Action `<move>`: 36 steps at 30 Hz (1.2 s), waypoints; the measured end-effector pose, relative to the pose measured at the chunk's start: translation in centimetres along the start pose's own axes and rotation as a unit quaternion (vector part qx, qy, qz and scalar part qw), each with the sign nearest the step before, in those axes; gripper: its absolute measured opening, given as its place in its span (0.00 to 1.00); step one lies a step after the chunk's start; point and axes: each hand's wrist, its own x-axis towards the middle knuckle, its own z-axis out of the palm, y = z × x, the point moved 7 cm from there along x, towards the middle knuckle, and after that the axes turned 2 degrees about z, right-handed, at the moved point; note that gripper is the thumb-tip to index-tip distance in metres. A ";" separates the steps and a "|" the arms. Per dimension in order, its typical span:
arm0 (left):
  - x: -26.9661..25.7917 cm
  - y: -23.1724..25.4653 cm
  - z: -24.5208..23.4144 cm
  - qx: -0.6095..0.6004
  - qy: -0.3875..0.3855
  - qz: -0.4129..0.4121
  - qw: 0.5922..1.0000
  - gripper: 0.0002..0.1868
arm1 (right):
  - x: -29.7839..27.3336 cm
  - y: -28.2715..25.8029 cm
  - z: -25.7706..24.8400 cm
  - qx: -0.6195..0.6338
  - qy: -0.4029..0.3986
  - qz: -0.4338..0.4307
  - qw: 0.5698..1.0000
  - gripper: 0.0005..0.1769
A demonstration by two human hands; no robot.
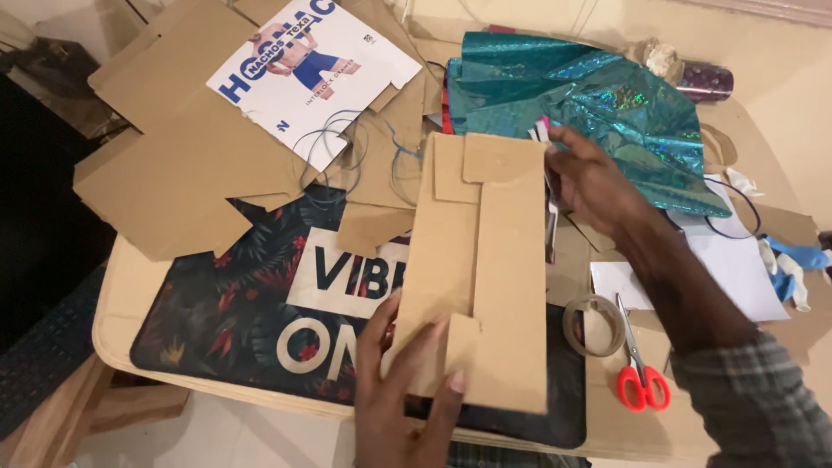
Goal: The person assembles a flat cardboard piece into a box by folding the flaps and securing them with a stapler. They then apply clear packing tape across the seams and edges, using scissors to cut the tape as needed.
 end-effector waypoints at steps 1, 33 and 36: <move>-0.1 0.2 0.3 0.008 -0.027 0.004 1.000 0.23 | 0.5 -0.1 0.2 -0.026 0.002 0.004 1.000 0.18; 2.1 0.8 1.0 0.078 -0.196 0.353 0.912 0.18 | -24.1 -6.5 19.1 -0.669 -0.091 -0.265 0.688 0.22; 2.0 0.9 1.0 0.095 -0.184 0.364 0.908 0.18 | -24.1 -6.7 19.3 -0.673 -0.095 -0.271 0.682 0.23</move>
